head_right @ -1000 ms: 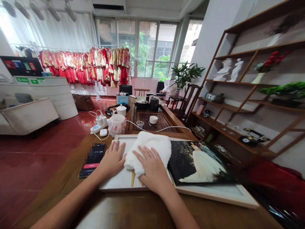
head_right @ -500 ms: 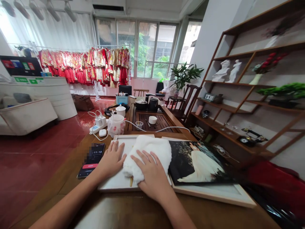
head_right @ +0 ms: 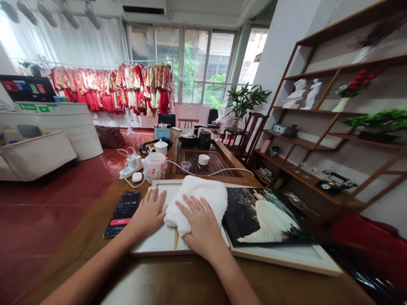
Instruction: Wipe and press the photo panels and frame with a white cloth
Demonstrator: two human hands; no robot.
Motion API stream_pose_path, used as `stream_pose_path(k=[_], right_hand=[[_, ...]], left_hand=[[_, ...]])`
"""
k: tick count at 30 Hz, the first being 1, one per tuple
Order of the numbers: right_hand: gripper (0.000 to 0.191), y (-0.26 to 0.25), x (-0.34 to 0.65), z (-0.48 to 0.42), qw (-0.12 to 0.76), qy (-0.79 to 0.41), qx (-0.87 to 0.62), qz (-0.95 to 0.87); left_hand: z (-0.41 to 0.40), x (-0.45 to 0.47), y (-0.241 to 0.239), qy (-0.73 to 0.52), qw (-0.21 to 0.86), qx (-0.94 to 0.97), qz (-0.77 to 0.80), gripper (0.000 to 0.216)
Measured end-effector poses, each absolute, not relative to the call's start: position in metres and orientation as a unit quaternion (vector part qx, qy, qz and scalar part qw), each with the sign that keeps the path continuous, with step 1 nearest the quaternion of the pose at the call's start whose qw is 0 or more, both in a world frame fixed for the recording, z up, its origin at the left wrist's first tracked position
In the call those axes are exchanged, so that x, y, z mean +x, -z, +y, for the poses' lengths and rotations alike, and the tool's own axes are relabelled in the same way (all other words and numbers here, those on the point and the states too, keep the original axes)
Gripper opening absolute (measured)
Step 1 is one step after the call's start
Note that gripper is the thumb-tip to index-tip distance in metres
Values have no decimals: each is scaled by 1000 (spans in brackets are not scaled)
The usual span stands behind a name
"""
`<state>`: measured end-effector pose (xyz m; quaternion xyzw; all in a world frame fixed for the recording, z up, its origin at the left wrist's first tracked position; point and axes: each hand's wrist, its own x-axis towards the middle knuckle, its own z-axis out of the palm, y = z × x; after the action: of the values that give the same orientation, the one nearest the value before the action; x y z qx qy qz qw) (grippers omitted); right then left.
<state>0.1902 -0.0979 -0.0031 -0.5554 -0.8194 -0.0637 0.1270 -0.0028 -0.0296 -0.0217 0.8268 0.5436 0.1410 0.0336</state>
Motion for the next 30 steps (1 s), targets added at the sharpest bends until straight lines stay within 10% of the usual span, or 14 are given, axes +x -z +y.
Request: stream_pose_path(k=[30], right_hand=[[88,0,201,-134,112,14,-533,-839]], left_hand=[[0,-23,21,-367,247,692,571,47]])
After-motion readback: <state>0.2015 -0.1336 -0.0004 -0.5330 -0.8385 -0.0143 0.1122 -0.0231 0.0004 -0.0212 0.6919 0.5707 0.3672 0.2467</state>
